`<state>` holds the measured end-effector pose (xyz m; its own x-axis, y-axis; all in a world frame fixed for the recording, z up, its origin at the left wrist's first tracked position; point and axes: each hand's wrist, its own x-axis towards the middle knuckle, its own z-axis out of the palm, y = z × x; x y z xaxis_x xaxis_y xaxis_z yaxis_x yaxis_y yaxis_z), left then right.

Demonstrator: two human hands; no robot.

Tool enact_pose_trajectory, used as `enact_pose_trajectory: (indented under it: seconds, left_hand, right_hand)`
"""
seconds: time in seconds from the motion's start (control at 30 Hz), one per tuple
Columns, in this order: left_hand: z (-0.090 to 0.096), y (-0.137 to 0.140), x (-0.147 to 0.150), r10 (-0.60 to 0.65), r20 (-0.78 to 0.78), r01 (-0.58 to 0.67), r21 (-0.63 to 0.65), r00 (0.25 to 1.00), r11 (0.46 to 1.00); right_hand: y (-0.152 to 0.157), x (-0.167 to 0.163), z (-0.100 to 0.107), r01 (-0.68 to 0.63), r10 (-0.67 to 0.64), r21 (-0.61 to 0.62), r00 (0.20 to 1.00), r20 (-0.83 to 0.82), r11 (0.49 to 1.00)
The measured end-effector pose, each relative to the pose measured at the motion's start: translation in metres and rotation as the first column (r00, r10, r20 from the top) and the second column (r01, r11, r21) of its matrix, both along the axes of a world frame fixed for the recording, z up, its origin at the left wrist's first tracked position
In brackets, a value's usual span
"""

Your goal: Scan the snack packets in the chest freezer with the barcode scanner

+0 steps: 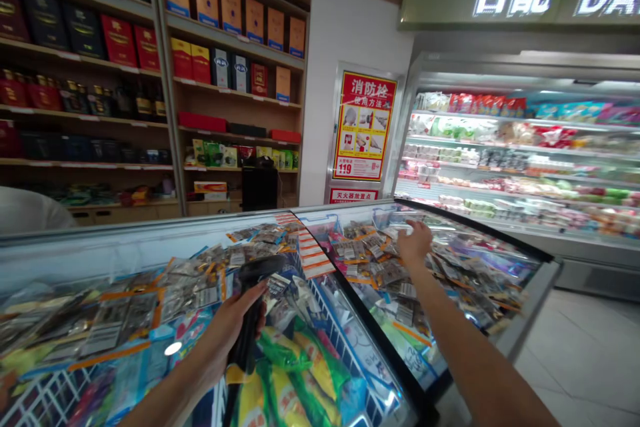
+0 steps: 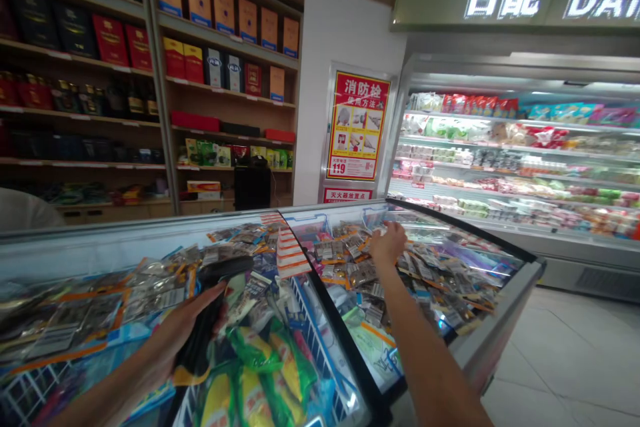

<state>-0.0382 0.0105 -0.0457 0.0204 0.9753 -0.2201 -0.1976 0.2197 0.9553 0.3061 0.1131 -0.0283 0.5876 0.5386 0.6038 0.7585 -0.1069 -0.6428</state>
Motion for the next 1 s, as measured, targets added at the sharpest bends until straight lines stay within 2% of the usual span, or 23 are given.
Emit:
enact_pose_trajectory:
  seconds: [0.07,0.1,0.17,0.27,0.33,0.43,0.63,0.77,0.9,1.0]
  left_hand:
    - [-0.001,0.000,-0.001,0.005,0.004,-0.005,0.013,1.000,1.000]
    - [-0.002,0.001,-0.002,0.002,0.005,-0.002,0.021,1.000,1.000]
    - [-0.004,0.004,-0.003,-0.001,0.009,0.001,0.030,1.000,1.000]
    - [-0.006,0.009,-0.004,0.009,0.023,-0.009,0.009,1.000,1.000]
    - [-0.007,0.011,-0.004,0.025,0.030,-0.025,-0.005,0.999,1.000]
    - [-0.006,0.011,-0.002,0.051,0.012,-0.051,-0.009,0.999,0.999]
    - [-0.001,0.006,0.000,0.064,0.000,-0.064,-0.032,0.998,0.997]
    - [-0.001,0.007,0.002,0.050,0.001,-0.050,-0.031,0.999,0.998]
    - [-0.002,0.006,0.003,0.044,-0.002,-0.044,-0.028,0.999,0.999]
    - [-0.002,0.003,0.004,0.027,-0.005,-0.027,-0.007,1.000,1.000]
  right_hand:
    - [0.023,-0.045,-0.003,-0.171,0.180,-0.103,0.980,0.084,0.980]
    - [0.036,-0.071,-0.007,-0.268,0.289,-0.172,0.950,0.116,0.948]
    - [0.062,-0.122,-0.019,-0.421,0.484,-0.319,0.862,0.149,0.849]
    - [0.091,-0.181,-0.039,-0.518,0.652,-0.478,0.741,0.164,0.709]
    - [0.102,-0.202,-0.049,-0.527,0.699,-0.540,0.693,0.174,0.657]
    - [0.115,-0.213,-0.055,-0.506,0.719,-0.586,0.665,0.202,0.633]
    - [0.131,-0.211,-0.048,-0.505,0.779,-0.649,0.583,0.230,0.569]
    - [0.121,-0.213,-0.049,-0.528,0.803,-0.632,0.525,0.282,0.567]
    - [0.104,-0.222,-0.060,-0.590,0.853,-0.619,0.414,0.319,0.518]
    - [0.101,-0.235,-0.069,-0.616,0.872,-0.617,0.368,0.323,0.489]
